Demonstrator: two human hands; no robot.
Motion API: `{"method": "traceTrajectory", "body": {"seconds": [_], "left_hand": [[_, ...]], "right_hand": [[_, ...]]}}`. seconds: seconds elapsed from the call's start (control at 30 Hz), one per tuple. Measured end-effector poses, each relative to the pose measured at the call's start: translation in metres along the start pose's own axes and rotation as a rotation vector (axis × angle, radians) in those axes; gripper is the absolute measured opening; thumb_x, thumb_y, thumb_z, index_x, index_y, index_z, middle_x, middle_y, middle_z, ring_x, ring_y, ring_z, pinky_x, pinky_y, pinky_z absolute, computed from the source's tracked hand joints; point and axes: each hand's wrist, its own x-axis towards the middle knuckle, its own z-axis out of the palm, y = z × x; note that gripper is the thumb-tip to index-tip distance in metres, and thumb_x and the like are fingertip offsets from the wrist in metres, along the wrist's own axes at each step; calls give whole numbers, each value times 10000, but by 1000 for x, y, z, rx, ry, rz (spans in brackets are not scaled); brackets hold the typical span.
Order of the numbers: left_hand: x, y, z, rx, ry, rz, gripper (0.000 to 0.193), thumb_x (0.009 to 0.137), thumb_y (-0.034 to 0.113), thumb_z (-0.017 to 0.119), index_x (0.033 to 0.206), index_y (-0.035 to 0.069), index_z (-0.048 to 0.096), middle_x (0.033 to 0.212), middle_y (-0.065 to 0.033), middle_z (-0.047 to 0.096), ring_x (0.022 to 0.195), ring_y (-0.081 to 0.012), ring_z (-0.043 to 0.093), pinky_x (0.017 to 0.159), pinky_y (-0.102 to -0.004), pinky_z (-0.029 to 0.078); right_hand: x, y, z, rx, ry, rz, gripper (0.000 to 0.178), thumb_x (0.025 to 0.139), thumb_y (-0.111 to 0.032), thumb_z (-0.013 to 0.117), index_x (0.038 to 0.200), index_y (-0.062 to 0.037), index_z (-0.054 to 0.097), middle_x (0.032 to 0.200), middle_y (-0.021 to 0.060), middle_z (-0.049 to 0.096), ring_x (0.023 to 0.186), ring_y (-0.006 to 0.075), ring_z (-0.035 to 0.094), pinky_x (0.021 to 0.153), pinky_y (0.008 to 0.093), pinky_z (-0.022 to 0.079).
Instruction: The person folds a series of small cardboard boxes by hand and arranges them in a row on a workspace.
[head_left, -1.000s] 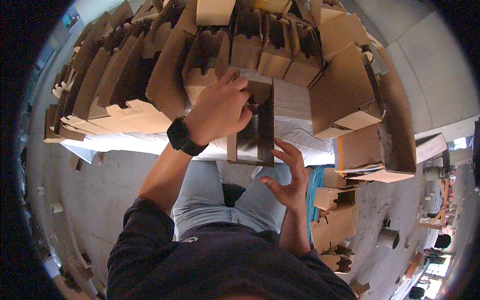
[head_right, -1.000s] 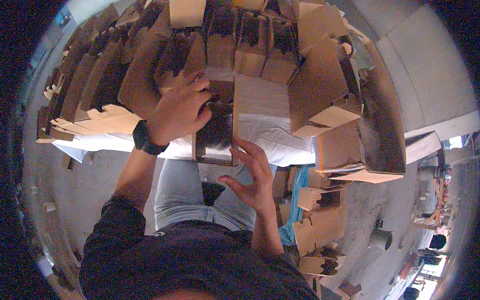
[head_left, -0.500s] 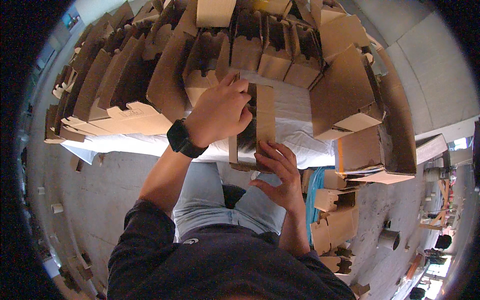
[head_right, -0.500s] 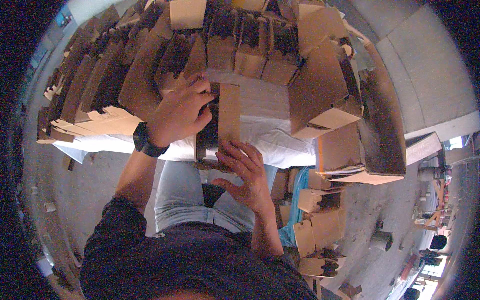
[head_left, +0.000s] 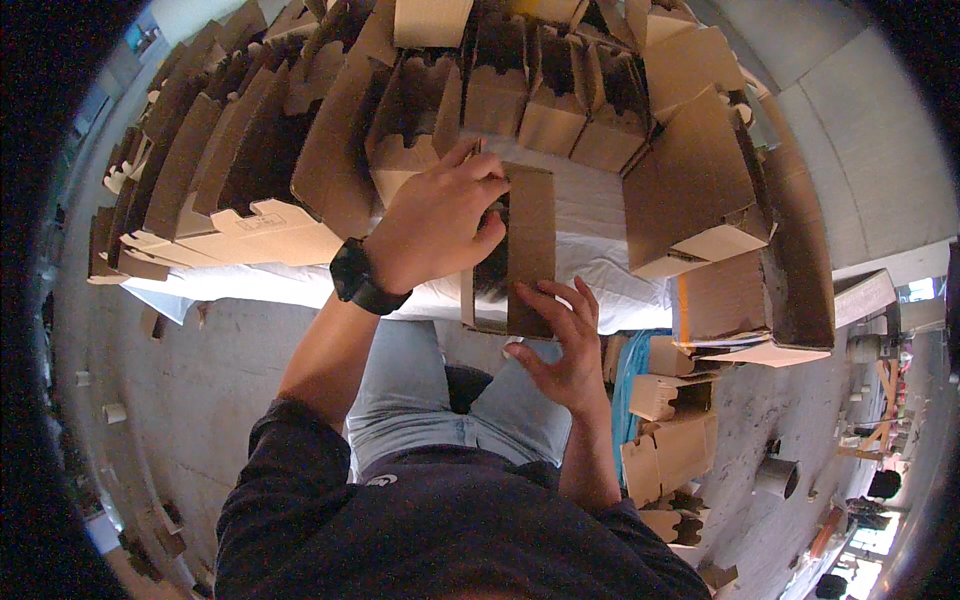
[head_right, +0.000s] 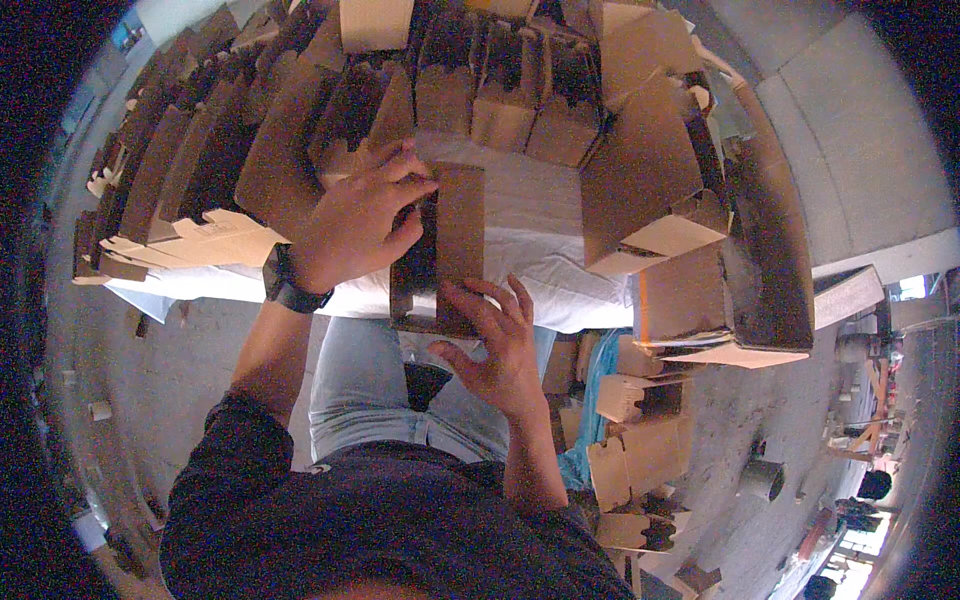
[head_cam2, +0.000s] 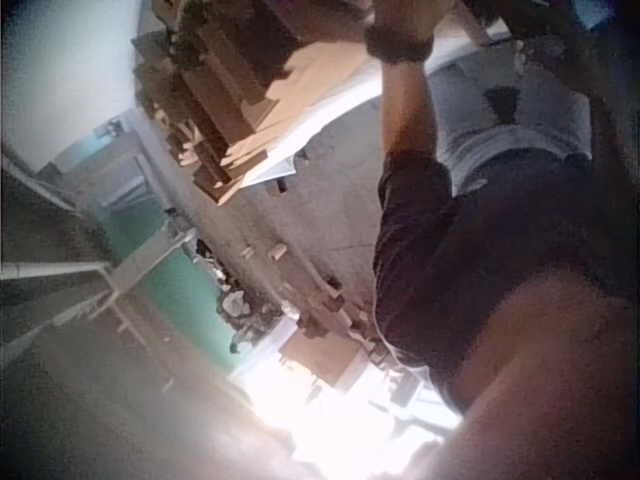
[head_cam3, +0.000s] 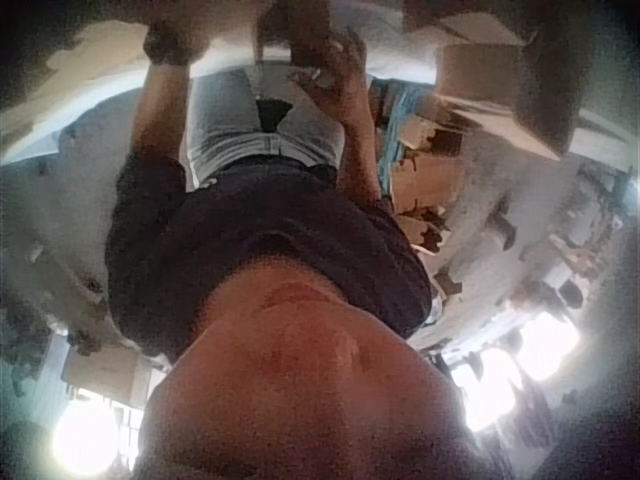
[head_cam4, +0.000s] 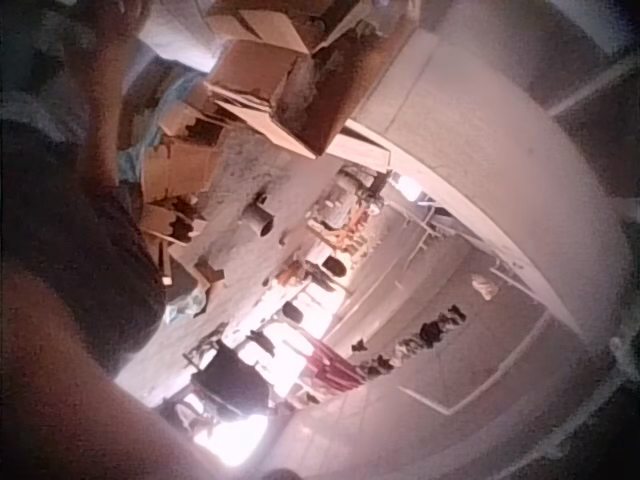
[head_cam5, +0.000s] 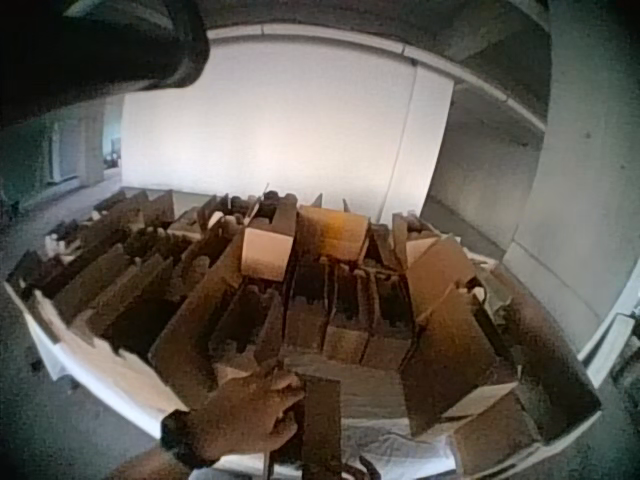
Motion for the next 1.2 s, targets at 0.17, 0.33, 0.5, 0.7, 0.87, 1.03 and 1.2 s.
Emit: {"method": "traceTrajectory", "body": {"seconds": [0.17, 0.33, 0.5, 0.7, 0.87, 1.03, 1.2], "left_hand": [[-13, -2, 21, -678, 346, -151, 781, 779, 92, 681, 1443, 112, 270, 1463, -128, 272, 1339, -329, 327, 972, -414, 446], [-44, 17, 54, -1087, 405, -337, 982, 767, 123, 759, 1493, 104, 99, 1542, -122, 110, 1395, -333, 210, 1065, -478, 314], [-65, 34, 64, -1332, 394, -422, 922, 809, 98, 712, 1491, 60, 93, 1534, -136, 173, 1410, -269, 206, 1120, -416, 217], [-67, 36, 63, -1458, 386, -384, 766, 880, 57, 576, 1490, 40, 113, 1524, -117, 205, 1397, -213, 226, 1123, -346, 198], [-69, 42, 61, -1536, 367, -410, 719, 899, 42, 501, 1496, 44, 100, 1520, -99, 207, 1388, -186, 225, 1123, -321, 179], [-71, 46, 60, -1506, 385, -405, 710, 892, 26, 465, 1498, 49, 97, 1522, -90, 202, 1391, -183, 214, 1126, -314, 161], [-71, 47, 62, -1495, 377, -403, 711, 893, 45, 467, 1499, 50, 96, 1521, -93, 206, 1390, -186, 216, 1126, -316, 161]], "right_hand": [[-5, 7, 3, 107, 37, 72, 636, 621, -167, 824, 1212, -93, 603, 1201, 122, 570, 1199, 286, 495, 1037, 446, 374], [-8, 2, 9, 180, 40, 133, 636, 626, -143, 829, 1215, -89, 596, 1253, 130, 532, 1197, 288, 499, 979, 389, 443], [-8, 6, 11, 157, 35, 97, 681, 613, -151, 838, 1241, -96, 579, 1266, 133, 525, 1207, 289, 491, 979, 377, 437], [-8, 3, 10, 215, 24, 136, 676, 629, -172, 826, 1251, -93, 575, 1278, 135, 522, 1223, 289, 475, 1000, 379, 407], [-7, 4, 8, 302, 33, 103, 576, 726, -240, 754, 1243, -60, 573, 1239, 104, 577, 1214, 311, 468, 1019, 410, 385], [-7, 7, 10, 348, 40, 82, 472, 856, -314, 601, 1234, -34, 575, 1246, 112, 580, 1221, 312, 457, 1035, 419, 354], [-10, 4, 14, 345, 98, 130, 364, 893, -232, 573, 1195, -31, 600, 1214, 99, 603, 1205, 295, 468, 1019, 400, 370]]}}
